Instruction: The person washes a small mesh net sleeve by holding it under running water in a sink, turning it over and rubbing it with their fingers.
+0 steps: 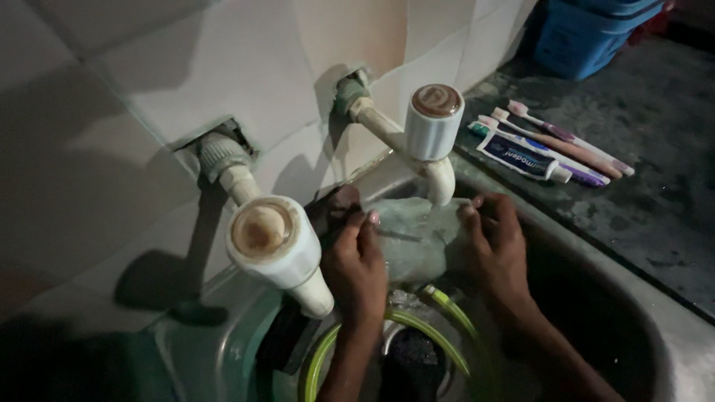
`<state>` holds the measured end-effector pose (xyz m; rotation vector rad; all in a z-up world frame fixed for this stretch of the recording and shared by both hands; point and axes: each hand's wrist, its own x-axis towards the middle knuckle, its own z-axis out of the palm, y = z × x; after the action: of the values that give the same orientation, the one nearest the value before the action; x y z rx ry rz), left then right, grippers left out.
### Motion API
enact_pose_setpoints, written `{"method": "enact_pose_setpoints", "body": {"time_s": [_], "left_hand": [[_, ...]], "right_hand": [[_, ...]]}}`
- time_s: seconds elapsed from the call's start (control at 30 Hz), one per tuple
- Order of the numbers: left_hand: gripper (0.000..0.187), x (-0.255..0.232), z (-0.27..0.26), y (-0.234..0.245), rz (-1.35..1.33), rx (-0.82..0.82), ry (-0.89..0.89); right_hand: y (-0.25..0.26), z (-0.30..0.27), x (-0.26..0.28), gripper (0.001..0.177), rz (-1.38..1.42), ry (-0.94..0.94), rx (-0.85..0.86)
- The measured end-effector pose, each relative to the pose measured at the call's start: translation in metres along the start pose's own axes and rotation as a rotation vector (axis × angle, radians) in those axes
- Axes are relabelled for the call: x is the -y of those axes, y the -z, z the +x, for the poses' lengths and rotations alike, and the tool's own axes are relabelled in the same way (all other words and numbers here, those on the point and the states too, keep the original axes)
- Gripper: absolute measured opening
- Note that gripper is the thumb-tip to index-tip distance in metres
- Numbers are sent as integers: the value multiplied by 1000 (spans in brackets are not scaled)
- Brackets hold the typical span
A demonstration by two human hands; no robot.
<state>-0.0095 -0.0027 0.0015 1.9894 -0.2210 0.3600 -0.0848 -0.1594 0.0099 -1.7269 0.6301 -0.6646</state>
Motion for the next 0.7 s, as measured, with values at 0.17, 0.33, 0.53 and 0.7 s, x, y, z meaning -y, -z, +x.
{"method": "enact_pose_setpoints", "body": {"time_s": [0.17,0.33,0.53,0.7], "left_hand": [[34,9,5,-2,-102,140,111],[43,15,6,-3,-227,281,258],[49,19,4,-3,-222,252,216],[46,2,2,4,13,313,370]], "right_hand": [[7,7,-2,24,263,-110,163],[6,-1,13,27,315,-370,174],[-5,-6,47,37,347,-926,213],[-9,-7,61,38,270,-955,105]]}}
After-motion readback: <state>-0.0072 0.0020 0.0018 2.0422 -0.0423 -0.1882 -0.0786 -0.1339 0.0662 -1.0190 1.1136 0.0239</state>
